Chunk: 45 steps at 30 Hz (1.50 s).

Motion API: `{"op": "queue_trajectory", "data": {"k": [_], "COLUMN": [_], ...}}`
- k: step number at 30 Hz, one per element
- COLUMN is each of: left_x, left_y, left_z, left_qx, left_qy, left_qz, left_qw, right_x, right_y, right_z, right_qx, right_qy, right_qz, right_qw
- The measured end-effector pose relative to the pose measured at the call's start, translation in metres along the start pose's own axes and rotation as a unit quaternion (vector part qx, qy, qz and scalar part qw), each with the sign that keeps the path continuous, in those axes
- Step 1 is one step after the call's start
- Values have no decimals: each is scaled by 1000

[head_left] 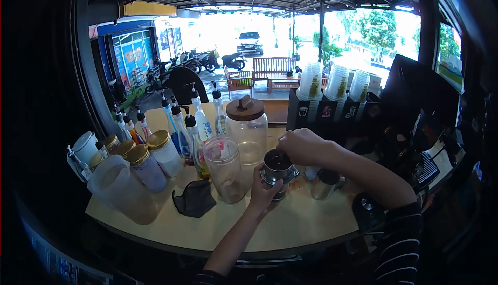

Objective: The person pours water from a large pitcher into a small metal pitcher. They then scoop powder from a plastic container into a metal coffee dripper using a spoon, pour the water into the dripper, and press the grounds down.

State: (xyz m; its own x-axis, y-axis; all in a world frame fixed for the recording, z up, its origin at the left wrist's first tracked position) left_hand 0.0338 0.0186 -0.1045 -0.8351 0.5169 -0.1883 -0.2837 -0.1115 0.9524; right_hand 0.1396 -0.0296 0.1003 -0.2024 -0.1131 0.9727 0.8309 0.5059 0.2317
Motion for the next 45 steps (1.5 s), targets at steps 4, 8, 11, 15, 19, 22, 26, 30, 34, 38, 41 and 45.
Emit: {"op": "queue_trajectory", "data": {"k": [4, 8, 11, 15, 19, 22, 26, 30, 34, 38, 41, 45], "left_x": [-1, -4, 1, -1, -4, -6, -8, -7, -5, -10, -11, -9], "left_y": [2, 9, -11, -12, -1, 5, 6, 0, -2, 8, 19, 8], "left_z": [0, -4, 6, 6, 2, 0, -3, 0, 2, -5, -8, -2], "left_qx": [34, 74, 34, 10, 51, 58, 69, 71, 59, 82, 72, 66], "left_qy": [-11, -21, -22, -19, -40, -43, -53, -66, -58, -63, -48, -55], "left_qz": [-33, -70, -53, -54, -109, -120, -162, -187, -155, -187, -144, -154], "left_qw": [999, 995, 998, 998, 992, 990, 983, 978, 985, 977, 986, 984], "right_x": [-1, -9, -8, -7, 3, -6, -15, -12, -15, -16, -13, -22], "right_y": [-4, 3, 7, 2, 2, 5, 12, 10, 10, 14, 14, 10], "right_z": [8, 11, 10, 11, 6, 8, 3, -5, -8, -10, -9, -7], "right_qx": [32, 16, 42, 39, 55, 39, 97, 83, 104, 115, 89, 130], "right_qy": [61, -5, 24, 6, -9, 18, 83, 49, 110, 122, 106, 139], "right_qz": [-79, -34, -26, -5, 52, -52, -9, 3, -27, -27, -39, 35], "right_qw": [994, 999, 999, 999, 997, 998, 992, 995, 988, 986, 990, 981]}}
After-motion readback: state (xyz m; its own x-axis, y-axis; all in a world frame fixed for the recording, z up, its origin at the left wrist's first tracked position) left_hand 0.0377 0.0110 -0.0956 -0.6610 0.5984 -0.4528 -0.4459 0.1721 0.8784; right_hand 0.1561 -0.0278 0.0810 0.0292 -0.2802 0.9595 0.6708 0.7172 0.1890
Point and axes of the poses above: each hand's wrist, its own z-axis towards the middle knuckle, its own x-axis out of the back of the hand, y = z × x, the point moved 2 cm from there along z, towards the middle knuckle, and after that the axes turned 10 degrees about x, right-handed, at the moved point
